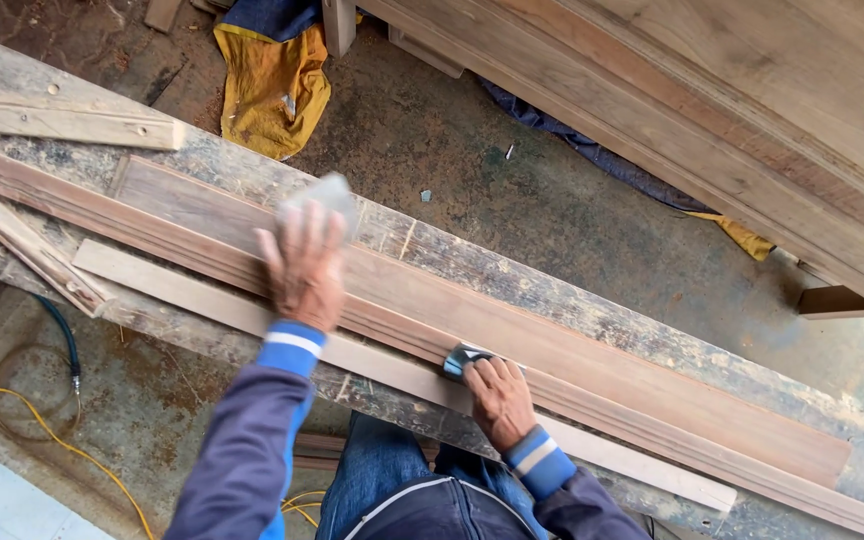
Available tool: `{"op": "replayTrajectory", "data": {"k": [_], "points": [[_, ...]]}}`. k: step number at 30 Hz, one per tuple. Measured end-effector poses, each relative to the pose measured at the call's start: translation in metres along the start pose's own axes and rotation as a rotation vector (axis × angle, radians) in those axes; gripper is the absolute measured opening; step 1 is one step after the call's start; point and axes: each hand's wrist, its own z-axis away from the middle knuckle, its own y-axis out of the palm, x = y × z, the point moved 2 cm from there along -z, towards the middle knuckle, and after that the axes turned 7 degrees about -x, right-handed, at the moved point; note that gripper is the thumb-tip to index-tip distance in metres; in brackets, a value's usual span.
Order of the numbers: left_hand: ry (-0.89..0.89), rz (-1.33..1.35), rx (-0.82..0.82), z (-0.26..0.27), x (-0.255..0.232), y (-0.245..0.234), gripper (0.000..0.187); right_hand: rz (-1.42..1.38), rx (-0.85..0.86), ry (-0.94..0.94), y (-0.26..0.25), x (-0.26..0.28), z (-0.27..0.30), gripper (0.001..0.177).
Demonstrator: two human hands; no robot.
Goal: Sanding a piece of wooden molding with a sanding block.
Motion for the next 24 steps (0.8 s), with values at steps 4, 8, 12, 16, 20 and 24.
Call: {"op": "replayTrajectory", "data": {"k": [4, 8, 12, 16, 20, 24], "points": [[0.001, -0.124, 0.032, -0.035, 0.065, -0.032, 0.053, 0.105, 0.049, 0.07, -0.013, -0.023, 0.045, 0.034], [-0.032, -0.049, 0.043, -0.037, 0.057, -0.054, 0.054, 0.106, 0.041, 0.124, -0.025, -0.02, 0.044, 0.032], [-0.036, -0.045, 0.058, -0.04, 0.061, -0.048, 0.053, 0.071, -0.024, 0.043, 0.015, 0.015, -0.008, 0.041], [-0.031, -0.05, 0.066, -0.039, 0.061, -0.049, 0.052, -0.006, 0.013, 0.01, 0.052, 0.048, -0.06, 0.043], [-0.032, -0.022, 0.066, -0.04, 0.061, -0.052, 0.054, 0.014, -0.022, 0.0, 0.035, 0.048, -0.057, 0.041], [-0.042, -0.026, 0.066, -0.042, 0.061, -0.049, 0.051, 0.147, 0.036, 0.084, 0.03, 0.027, -0.015, 0.034]]}}
